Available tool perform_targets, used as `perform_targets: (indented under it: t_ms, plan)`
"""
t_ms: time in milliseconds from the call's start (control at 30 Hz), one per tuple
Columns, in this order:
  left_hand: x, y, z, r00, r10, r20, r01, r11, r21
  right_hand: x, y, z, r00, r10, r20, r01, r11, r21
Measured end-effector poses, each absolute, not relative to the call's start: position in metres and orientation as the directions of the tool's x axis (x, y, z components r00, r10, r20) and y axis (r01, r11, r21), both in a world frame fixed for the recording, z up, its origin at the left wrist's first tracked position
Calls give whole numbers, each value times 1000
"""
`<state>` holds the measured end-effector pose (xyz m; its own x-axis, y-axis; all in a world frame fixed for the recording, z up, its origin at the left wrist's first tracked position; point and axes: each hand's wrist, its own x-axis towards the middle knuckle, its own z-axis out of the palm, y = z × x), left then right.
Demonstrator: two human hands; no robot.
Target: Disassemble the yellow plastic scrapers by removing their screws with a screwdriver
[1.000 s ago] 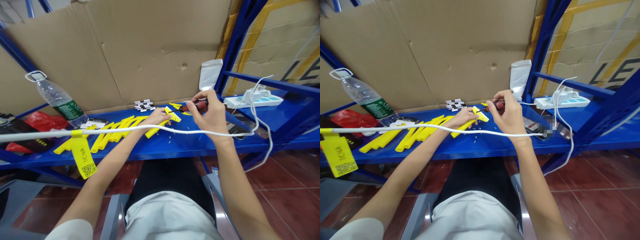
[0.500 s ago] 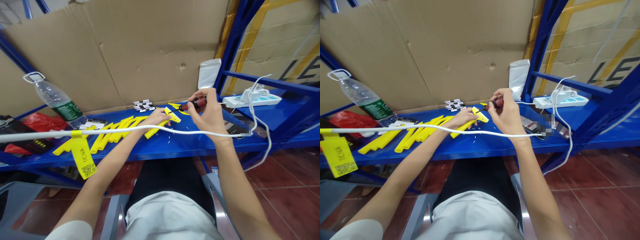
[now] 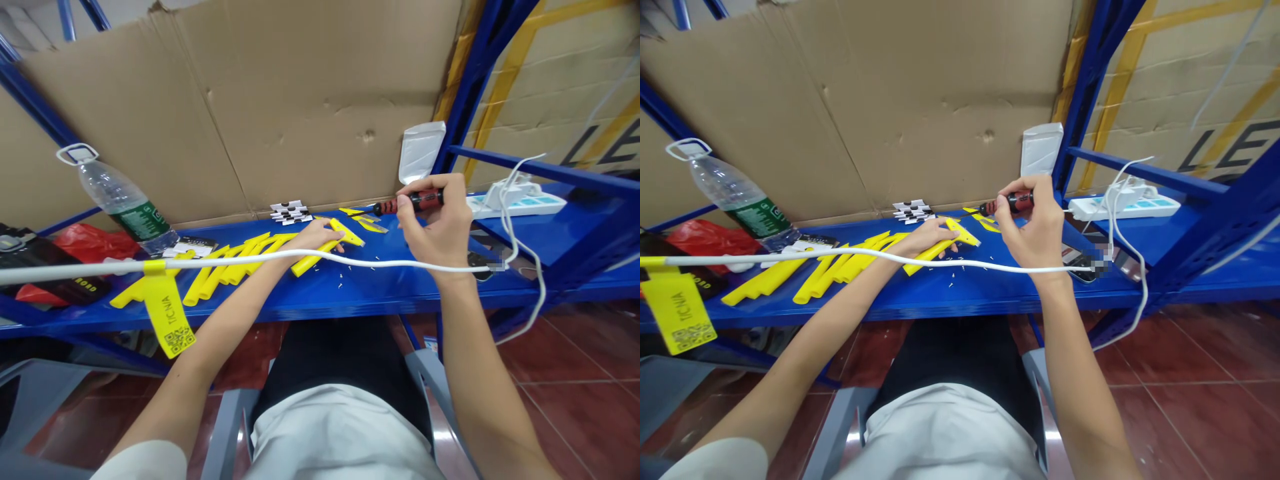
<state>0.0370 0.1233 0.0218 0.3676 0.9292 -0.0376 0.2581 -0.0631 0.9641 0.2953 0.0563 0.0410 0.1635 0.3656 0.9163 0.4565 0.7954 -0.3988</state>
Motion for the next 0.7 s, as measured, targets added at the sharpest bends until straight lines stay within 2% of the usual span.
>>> perform_targets:
  t_ms: [500, 700]
  plan:
    - [44, 124, 24, 320, 947, -10, 158, -43, 987, 323, 70, 39, 259, 293, 920, 509, 768, -388]
    - [55, 129, 26, 320, 944, -75, 131, 34, 991, 331, 74, 38, 293, 302, 907, 491, 766, -414]
